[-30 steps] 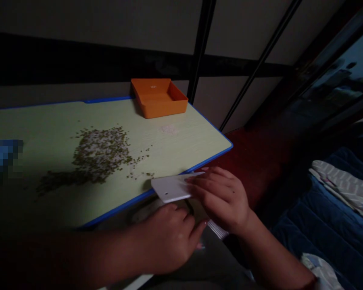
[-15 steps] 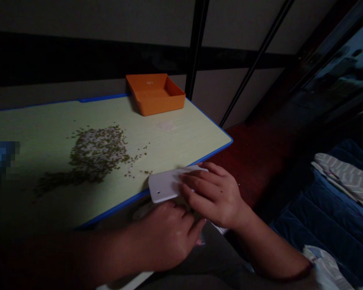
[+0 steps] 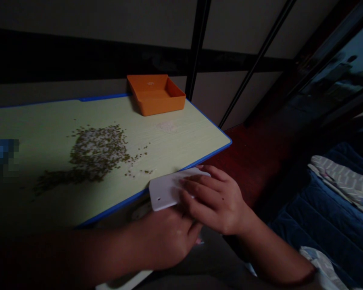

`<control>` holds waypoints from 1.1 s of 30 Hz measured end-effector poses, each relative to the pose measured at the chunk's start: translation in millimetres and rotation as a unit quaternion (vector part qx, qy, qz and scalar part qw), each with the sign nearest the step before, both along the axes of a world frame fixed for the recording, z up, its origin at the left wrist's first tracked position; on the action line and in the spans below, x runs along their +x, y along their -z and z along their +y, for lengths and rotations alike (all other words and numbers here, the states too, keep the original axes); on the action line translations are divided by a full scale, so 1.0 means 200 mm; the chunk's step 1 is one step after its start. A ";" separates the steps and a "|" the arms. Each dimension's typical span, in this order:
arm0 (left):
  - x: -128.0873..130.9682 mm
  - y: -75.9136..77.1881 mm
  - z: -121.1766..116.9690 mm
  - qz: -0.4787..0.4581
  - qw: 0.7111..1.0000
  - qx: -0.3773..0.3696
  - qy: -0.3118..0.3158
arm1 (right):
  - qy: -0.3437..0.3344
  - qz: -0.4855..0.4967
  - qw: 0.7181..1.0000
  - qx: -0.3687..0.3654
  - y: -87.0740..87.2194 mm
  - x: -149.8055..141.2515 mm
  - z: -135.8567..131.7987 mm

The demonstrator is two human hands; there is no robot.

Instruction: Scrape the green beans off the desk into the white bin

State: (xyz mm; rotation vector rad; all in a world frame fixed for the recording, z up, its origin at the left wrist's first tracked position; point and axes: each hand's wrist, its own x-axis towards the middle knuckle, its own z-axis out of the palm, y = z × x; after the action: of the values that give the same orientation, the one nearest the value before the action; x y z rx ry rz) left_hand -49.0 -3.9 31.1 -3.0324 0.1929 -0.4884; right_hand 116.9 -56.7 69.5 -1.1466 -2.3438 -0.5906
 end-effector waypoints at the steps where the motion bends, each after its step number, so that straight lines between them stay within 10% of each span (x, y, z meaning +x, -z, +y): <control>1: 0.00 0.00 0.00 -0.001 1.000 0.000 0.000 | 0.000 0.001 1.000 -0.001 0.00 0.00 0.00; 33: 0.00 0.04 -0.01 -0.039 0.999 0.018 -0.003 | -0.017 0.043 0.999 -0.018 0.03 0.02 -0.02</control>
State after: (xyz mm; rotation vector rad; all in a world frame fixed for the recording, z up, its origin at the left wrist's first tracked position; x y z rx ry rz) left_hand -48.8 -5.7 23.4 -2.9723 0.1859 -0.5954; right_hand 119.9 -59.9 63.0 -1.1230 -2.3043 -0.4790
